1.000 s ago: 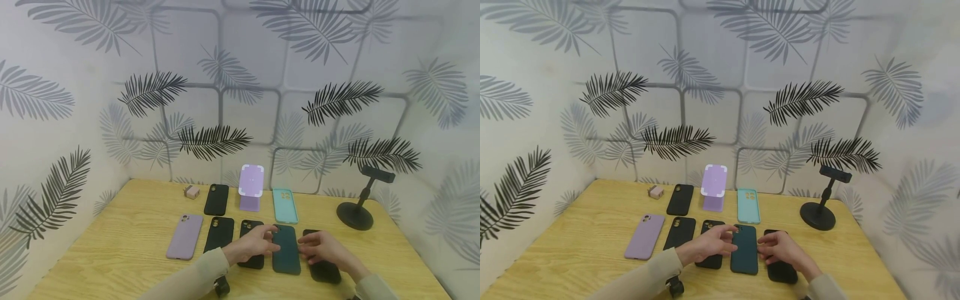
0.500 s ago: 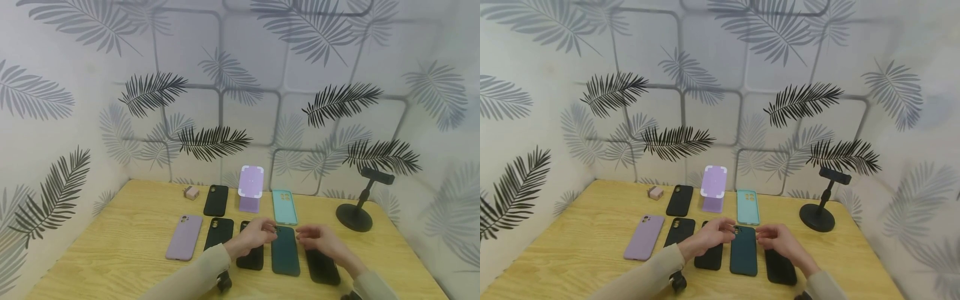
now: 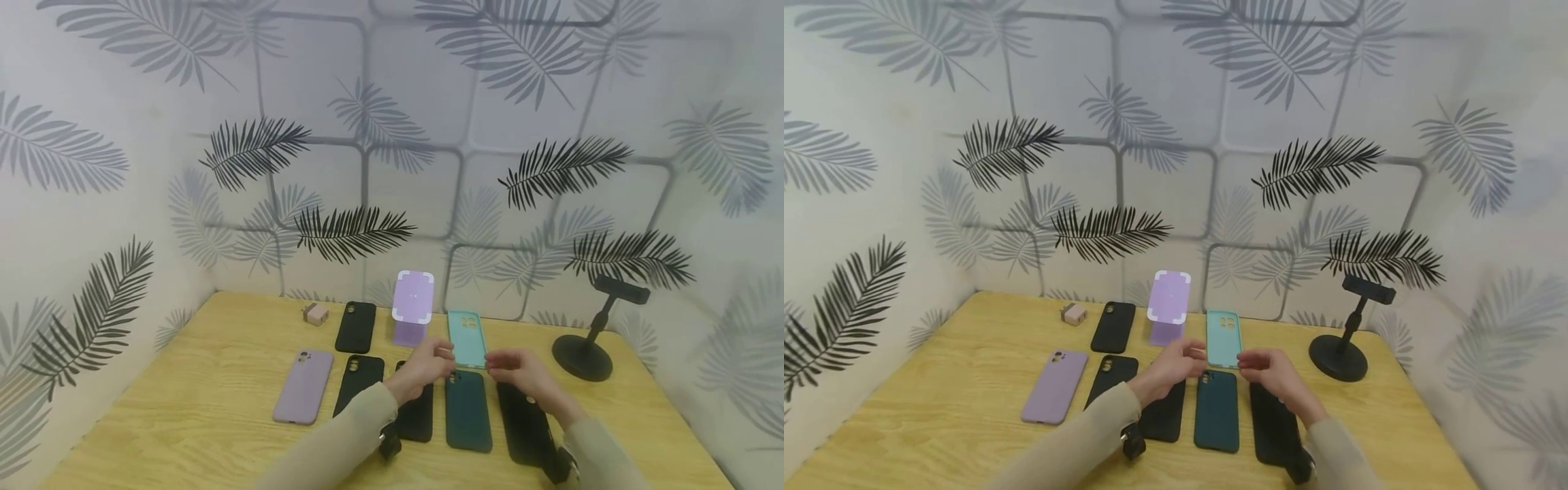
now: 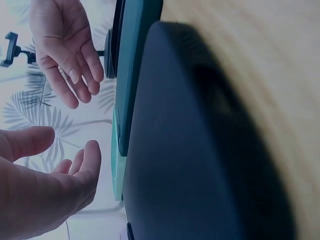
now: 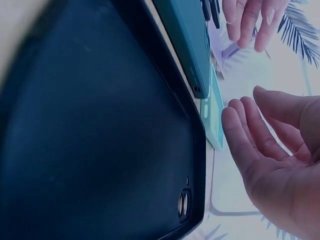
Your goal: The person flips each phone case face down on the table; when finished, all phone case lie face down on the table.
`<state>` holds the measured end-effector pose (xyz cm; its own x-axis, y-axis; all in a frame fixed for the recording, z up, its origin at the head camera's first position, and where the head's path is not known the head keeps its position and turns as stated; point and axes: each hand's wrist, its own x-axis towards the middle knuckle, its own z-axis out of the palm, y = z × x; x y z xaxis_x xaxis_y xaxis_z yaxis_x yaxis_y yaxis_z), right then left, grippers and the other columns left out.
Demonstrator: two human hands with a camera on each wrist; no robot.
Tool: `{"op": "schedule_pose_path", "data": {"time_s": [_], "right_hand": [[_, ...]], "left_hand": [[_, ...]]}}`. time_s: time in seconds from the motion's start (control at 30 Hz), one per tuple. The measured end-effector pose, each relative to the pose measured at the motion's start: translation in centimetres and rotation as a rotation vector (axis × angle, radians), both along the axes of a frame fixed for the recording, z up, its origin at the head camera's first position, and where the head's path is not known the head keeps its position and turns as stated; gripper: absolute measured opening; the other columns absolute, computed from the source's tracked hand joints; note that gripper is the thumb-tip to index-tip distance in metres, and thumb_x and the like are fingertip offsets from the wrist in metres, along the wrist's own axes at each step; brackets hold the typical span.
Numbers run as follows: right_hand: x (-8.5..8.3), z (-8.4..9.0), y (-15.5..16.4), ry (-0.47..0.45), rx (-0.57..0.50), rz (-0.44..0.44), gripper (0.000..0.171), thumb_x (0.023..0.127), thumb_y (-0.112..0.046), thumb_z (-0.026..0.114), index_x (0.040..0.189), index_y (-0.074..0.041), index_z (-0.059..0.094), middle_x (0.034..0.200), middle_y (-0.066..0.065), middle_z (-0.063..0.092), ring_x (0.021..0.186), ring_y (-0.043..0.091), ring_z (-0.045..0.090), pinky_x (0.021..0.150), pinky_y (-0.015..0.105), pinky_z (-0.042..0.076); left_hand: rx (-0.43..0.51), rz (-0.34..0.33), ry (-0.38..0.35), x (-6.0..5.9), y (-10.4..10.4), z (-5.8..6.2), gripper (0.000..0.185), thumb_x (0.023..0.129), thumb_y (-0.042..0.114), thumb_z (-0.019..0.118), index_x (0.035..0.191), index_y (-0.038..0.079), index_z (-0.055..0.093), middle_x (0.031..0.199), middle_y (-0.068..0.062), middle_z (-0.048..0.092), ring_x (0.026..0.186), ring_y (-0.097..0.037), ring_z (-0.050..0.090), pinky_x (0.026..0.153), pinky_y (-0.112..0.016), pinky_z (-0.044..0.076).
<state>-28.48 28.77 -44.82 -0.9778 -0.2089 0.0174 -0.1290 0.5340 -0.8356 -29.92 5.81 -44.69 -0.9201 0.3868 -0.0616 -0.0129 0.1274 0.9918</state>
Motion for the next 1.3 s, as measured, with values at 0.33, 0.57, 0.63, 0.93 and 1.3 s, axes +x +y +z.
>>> {"op": "schedule_pose_path", "data": {"time_s": [0.33,0.57,0.63,0.93,1.3], "right_hand": [[-1.8,-0.6,0.9,-0.039,-0.026,-0.030,0.040,0.091,-0.003,0.065,0.127,0.012,0.057,0.126,0.028,0.062,0.112,0.031,0.063,0.089,0.033,0.057],[-2.5,-1.0,1.7,-0.028,-0.040,0.012,0.043,0.091,-0.004,0.065,0.129,0.014,0.054,0.127,0.030,0.061,0.115,0.036,0.061,0.089,0.032,0.056],[-2.6,-1.0,1.7,-0.038,-0.049,0.013,0.043,0.091,-0.004,0.065,0.129,0.014,0.054,0.127,0.030,0.060,0.115,0.036,0.061,0.090,0.035,0.056],[-2.3,-0.7,1.5,-0.049,-0.023,0.062,0.044,0.092,-0.004,0.064,0.130,0.015,0.053,0.128,0.032,0.059,0.118,0.040,0.058,0.093,0.041,0.055],[-2.7,-0.6,1.2,-0.092,-0.042,0.086,0.046,0.092,-0.003,0.061,0.133,0.014,0.050,0.130,0.033,0.057,0.120,0.042,0.057,0.093,0.044,0.056]], "left_hand": [[-0.044,0.079,-0.011,-1.8,0.9,-0.1,0.043,0.091,0.003,0.063,0.132,-0.005,0.052,0.129,-0.020,0.057,0.112,-0.028,0.060,0.098,-0.042,0.051],[-0.070,0.095,-0.023,-2.3,1.1,-0.1,0.047,0.091,0.004,0.065,0.136,-0.003,0.051,0.132,-0.019,0.056,0.122,-0.037,0.055,0.104,-0.050,0.046],[-0.082,0.105,-0.027,-2.4,1.2,-0.1,0.048,0.090,0.005,0.065,0.136,-0.002,0.051,0.133,-0.019,0.056,0.126,-0.039,0.051,0.107,-0.052,0.043],[-0.136,0.112,-0.071,-3.0,2.0,-0.2,0.053,0.089,0.004,0.066,0.139,-0.003,0.048,0.143,-0.022,0.047,0.130,-0.043,0.046,0.109,-0.058,0.038],[-0.044,0.143,-0.148,-3.6,2.5,-0.4,0.055,0.090,-0.001,0.062,0.142,-0.004,0.045,0.136,-0.023,0.052,0.115,-0.033,0.060,0.098,-0.045,0.052]]}}
